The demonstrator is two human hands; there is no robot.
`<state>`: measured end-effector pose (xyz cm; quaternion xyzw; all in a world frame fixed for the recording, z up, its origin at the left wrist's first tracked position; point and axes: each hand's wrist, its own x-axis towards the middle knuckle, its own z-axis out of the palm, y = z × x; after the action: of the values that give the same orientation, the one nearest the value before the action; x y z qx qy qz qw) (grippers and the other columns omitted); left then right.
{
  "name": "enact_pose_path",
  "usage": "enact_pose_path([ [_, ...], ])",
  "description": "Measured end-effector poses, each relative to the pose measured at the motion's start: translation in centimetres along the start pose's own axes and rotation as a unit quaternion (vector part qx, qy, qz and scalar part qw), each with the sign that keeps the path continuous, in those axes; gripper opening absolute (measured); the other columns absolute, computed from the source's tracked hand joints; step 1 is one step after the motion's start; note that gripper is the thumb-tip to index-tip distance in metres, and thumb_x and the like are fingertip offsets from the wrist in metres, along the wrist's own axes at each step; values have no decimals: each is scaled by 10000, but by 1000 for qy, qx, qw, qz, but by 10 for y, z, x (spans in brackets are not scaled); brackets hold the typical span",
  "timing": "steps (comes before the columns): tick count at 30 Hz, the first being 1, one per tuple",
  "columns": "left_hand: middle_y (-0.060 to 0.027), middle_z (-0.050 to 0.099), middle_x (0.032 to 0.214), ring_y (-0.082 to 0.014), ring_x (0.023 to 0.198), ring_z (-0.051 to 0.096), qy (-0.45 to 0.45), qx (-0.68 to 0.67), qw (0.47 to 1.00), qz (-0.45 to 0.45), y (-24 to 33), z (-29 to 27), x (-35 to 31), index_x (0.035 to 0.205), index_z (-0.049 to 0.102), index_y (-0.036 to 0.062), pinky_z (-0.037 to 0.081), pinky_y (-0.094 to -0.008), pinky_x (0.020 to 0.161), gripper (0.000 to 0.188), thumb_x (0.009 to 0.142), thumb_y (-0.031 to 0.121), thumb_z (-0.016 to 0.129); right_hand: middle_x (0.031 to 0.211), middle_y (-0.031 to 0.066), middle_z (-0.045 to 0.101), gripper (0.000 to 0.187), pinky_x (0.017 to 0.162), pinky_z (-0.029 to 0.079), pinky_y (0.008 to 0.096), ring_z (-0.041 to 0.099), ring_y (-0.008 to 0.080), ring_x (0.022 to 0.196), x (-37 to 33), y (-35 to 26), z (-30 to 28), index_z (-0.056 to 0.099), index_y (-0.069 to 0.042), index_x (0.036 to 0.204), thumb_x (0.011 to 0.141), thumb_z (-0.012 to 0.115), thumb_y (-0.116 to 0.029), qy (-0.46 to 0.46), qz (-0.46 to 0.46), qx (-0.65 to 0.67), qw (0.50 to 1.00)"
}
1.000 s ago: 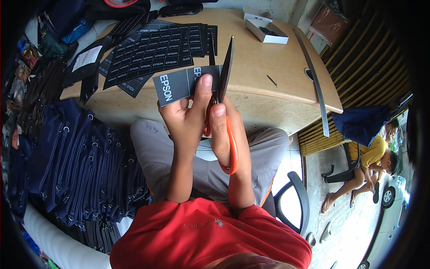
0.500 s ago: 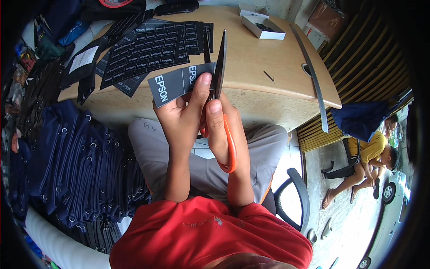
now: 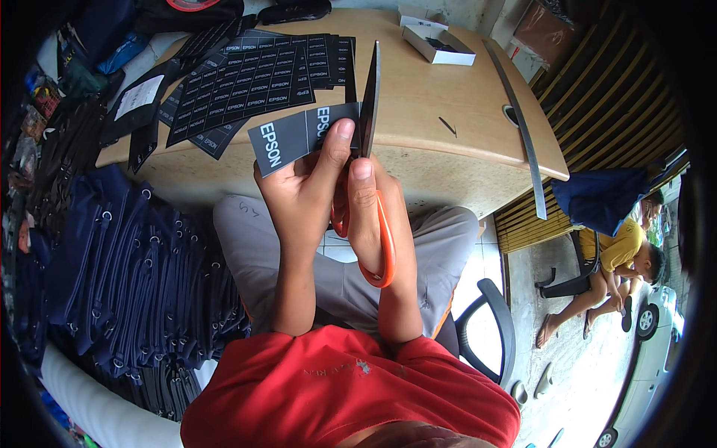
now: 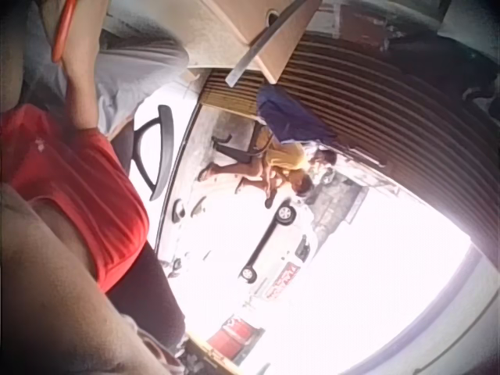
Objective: The person cuts individual printed labels from sheets using scissors, places cut pieces into a small box on the table, and cuts sheets of labels into strips.
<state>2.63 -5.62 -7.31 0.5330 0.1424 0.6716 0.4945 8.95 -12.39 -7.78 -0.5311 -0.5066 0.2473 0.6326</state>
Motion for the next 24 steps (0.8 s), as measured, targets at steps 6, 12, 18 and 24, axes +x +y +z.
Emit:
enact_pose_path([
  [6,-39,685,881,-60,785,615,-6,3,1000,4,1,0,-1,960,670,-35,496,-215,686,111,869,17,707,601,193,561,353,497,450,401,601,358,522,0,-1,0,505,33,926,1035,408,-288,2,2,-8,1000],
  [12,-45,688,890,-70,794,623,2,-4,1000,11,-1,-1,-1,970,666,-38,504,-220,700,124,864,10,709,594,198,554,363,504,444,413,586,383,522,-1,2,1,511,30,912,1037,400,-293,9,3,-22,1000],
  [18,-45,689,896,-72,802,625,1,1,1000,-11,2,-6,-1,975,665,-38,506,-216,707,124,866,6,706,605,204,559,373,507,441,410,584,387,526,-2,-5,2,529,27,916,1043,385,-293,10,11,-26,1000],
  [24,-35,654,834,-36,625,571,26,-6,1000,6,3,-1,1,1005,628,-6,429,-166,497,195,843,29,730,577,170,551,437,491,423,392,568,323,485,-3,-4,7,539,25,853,1049,369,-327,43,-15,-22,999],
])
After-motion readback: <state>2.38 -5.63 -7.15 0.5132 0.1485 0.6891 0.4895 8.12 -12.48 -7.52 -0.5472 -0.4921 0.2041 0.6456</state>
